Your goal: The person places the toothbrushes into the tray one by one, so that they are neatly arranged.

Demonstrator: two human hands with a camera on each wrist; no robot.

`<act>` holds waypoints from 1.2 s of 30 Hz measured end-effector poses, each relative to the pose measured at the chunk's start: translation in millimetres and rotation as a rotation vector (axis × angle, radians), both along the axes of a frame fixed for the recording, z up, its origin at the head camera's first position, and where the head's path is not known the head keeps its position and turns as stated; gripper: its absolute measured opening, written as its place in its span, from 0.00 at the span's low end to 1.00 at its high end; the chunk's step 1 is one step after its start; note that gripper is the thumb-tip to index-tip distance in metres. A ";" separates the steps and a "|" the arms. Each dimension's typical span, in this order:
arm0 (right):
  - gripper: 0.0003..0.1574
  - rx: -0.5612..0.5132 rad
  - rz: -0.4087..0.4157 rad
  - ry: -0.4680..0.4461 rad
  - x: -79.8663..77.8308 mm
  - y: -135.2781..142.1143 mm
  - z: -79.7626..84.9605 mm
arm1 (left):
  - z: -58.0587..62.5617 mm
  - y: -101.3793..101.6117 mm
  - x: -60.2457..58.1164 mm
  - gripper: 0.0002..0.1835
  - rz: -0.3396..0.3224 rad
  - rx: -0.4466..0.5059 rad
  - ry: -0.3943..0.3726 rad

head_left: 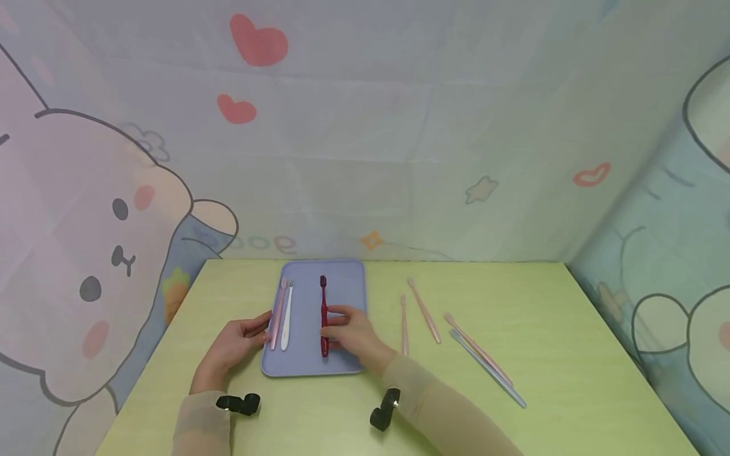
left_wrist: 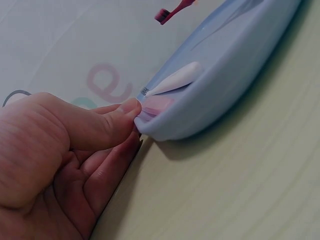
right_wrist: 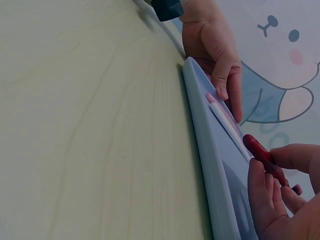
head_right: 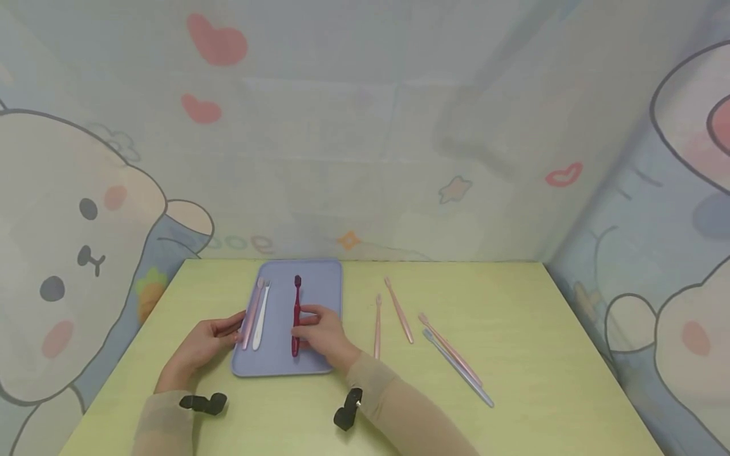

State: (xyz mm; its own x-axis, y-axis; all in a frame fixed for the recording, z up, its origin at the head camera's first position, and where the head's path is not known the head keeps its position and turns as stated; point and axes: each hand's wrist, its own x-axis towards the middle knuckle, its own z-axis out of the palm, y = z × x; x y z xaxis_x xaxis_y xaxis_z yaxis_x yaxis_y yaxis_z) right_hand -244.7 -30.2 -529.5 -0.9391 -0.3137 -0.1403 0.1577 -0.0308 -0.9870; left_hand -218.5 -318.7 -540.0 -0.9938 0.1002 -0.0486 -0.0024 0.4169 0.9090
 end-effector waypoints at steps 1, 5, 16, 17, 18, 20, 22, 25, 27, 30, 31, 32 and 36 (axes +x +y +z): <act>0.37 0.001 -0.001 0.001 -0.9 -0.9 -1.1 | -0.3 0.1 0.3 0.29 0.001 -0.001 -0.001; 0.36 0.005 -0.007 0.005 -3.3 -4.2 -3.6 | -0.2 0.4 0.7 0.29 0.004 -0.007 -0.004; 0.36 0.024 -0.035 0.002 -4.3 -6.9 0.0 | -4.8 3.0 -4.3 0.28 -0.015 0.001 0.005; 0.36 0.025 -0.039 0.006 -4.5 -7.4 0.6 | -4.7 3.5 -4.5 0.28 -0.019 0.000 0.005; 0.36 0.028 -0.043 0.009 -5.1 -7.9 0.8 | -4.6 3.9 -4.7 0.28 -0.021 0.001 0.005; 0.36 0.029 -0.053 0.010 -6.7 -9.0 0.6 | -4.8 4.2 -5.1 0.29 -0.021 -0.005 0.009; 0.36 0.028 -0.060 0.015 -8.7 -9.9 -0.7 | -5.8 3.4 -5.8 0.28 -0.019 -0.018 0.016; 0.36 0.027 -0.067 0.015 -11.3 -10.7 -3.0 | -8.1 1.3 -6.4 0.28 -0.016 -0.038 0.026; 0.36 0.033 -0.073 0.018 -11.9 -11.3 -2.8 | -9.1 -0.1 -6.5 0.28 -0.018 -0.047 0.030; 0.36 0.053 -0.080 0.019 -12.7 -12.8 -0.9 | -9.2 -1.5 -6.2 0.29 -0.022 -0.048 0.033; 0.36 0.064 -0.082 0.022 -13.1 -13.4 -0.2 | -9.0 -1.8 -6.2 0.29 -0.018 -0.046 0.033; 0.36 0.071 -0.086 0.021 -13.8 -14.2 0.2 | -8.8 -2.2 -6.2 0.29 -0.019 -0.047 0.035; 0.35 0.094 -0.098 0.025 -17.0 -18.4 0.9 | -7.5 -3.0 -5.7 0.28 -0.015 -0.066 0.056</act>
State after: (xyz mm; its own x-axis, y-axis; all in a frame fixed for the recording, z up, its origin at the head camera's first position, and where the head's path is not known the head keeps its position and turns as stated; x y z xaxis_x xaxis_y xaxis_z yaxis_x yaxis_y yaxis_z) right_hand -261.6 -48.6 -528.6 -0.9682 -0.2070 -0.1406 0.1336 0.0477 -0.9899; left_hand -224.3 -321.7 -547.5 -0.9935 0.1134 -0.0001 0.0542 0.4751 0.8783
